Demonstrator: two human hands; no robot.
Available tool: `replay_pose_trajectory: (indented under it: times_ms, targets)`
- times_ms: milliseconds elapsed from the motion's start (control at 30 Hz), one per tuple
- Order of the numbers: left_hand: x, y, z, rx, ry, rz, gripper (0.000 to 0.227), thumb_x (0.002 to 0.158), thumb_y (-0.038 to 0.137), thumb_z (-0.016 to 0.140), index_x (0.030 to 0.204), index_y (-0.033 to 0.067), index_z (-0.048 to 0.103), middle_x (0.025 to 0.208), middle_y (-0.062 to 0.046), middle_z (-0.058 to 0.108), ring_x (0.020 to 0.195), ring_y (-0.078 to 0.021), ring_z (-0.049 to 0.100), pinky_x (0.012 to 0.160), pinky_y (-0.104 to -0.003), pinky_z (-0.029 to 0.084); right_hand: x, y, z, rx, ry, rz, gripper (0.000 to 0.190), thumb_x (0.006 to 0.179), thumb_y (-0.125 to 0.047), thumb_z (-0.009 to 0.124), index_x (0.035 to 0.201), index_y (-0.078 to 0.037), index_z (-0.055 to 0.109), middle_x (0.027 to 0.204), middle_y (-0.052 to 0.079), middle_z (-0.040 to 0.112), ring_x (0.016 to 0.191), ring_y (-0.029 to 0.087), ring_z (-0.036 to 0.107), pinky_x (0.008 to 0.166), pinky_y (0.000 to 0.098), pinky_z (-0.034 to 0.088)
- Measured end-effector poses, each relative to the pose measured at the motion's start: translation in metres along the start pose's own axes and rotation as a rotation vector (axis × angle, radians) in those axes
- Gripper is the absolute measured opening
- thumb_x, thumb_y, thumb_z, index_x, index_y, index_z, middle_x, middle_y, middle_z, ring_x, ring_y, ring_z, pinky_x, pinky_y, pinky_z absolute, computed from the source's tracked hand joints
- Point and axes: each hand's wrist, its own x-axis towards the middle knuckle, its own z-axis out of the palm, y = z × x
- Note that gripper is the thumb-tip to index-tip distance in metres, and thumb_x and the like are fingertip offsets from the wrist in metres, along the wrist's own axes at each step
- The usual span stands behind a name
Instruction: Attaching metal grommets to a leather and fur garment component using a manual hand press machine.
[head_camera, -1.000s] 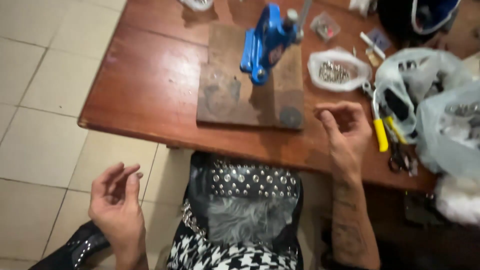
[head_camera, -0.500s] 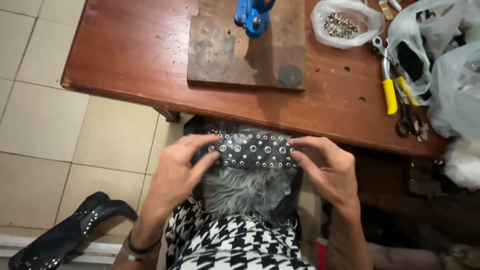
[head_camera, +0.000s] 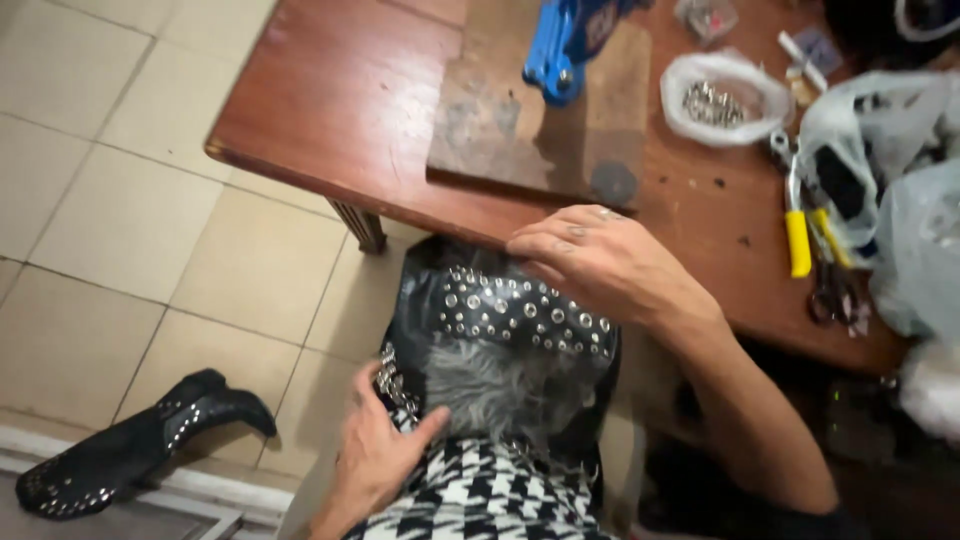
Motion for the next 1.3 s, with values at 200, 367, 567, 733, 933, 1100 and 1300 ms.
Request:
replay_pose_trajectory:
  times_ms: [200,367,567,733,933,1100,1300]
  targets:
    - [0.009,-0.031,0.057,-0.193,-0.027,-0.02,0.077,0.074,0.016,0.079,0.14,-0.0045,0.045,0.147,-0.03,0.047,0.128,-0.0457,0.051,0.107,-0.043,0.041,0.07,0.003,0.035,-0.03,-0.191,-0.29,0.031,0.093,-0.023,0.07,0.12,-0.009,0.068,0.117,0.009,0.073,0.108,0.029,0.069,0.097,0.0417,0.053]
    - [0.014,-0.032,0.034,-0.388,-0.009,0.115,0.075,0.087,0.01,0.063,0.154,-0.0052,0.031,0.14,-0.031,0.055,0.131,-0.0468,0.052,0.11,-0.044,0.042,0.1,-0.02,0.044,0.043,-0.217,-0.437,0.038,0.097,-0.031,0.066,0.129,-0.009,0.063,0.129,0.01,0.07,0.12,0.028,0.064,0.104,0.0432,0.049]
    - [0.043,-0.017,-0.056,-0.398,-0.262,0.508,0.061,0.082,0.004,0.065,0.14,0.0013,0.049,0.129,-0.025,0.063,0.122,-0.0452,0.058,0.104,-0.046,0.046,0.101,-0.054,-0.005,0.208,-0.282,-0.462,0.049,0.103,-0.041,0.058,0.141,-0.01,0.055,0.143,0.012,0.063,0.136,0.03,0.055,0.115,0.0468,0.043]
    - [0.114,-0.004,-0.128,-0.384,-0.493,0.789,0.045,0.081,0.002,0.067,0.125,0.0066,0.063,0.117,-0.015,0.071,0.111,-0.033,0.066,0.099,-0.042,0.053,0.093,-0.066,-0.043,0.341,-0.292,-0.414,0.064,0.104,-0.046,0.056,0.155,-0.009,0.044,0.147,0.017,0.06,0.138,0.034,0.054,0.118,0.0471,0.043]
    - [0.215,0.104,-0.194,-0.359,-0.701,1.231,0.041,0.095,0.008,0.066,0.135,0.0012,0.059,0.132,-0.013,0.068,0.125,-0.028,0.065,0.108,-0.041,0.051,0.076,-0.065,-0.092,0.328,0.002,0.075,0.079,0.096,-0.054,0.061,0.157,-0.011,0.036,0.141,0.013,0.066,0.105,0.025,0.07,0.102,0.0432,0.059]
    - [0.245,0.161,-0.186,-1.021,-1.24,0.769,0.053,0.104,0.014,0.065,0.151,-0.0035,0.048,0.15,-0.013,0.056,0.13,-0.0224,0.057,0.113,-0.038,0.047,0.046,-0.073,-0.145,-0.118,0.542,-0.506,0.046,0.102,-0.043,0.057,0.138,-0.014,0.053,0.134,0.021,0.058,0.135,0.036,0.054,0.12,0.0577,0.046]
    - [0.26,0.181,-0.156,-0.878,-1.082,0.888,0.037,0.106,0.011,0.061,0.138,-0.0068,0.058,0.151,-0.014,0.055,0.133,-0.0233,0.056,0.121,-0.038,0.042,0.008,-0.074,-0.134,-0.166,0.241,-0.534,0.045,0.091,-0.051,0.074,0.117,-0.015,0.072,0.138,0.008,0.062,0.129,0.031,0.059,0.116,0.0635,0.032]
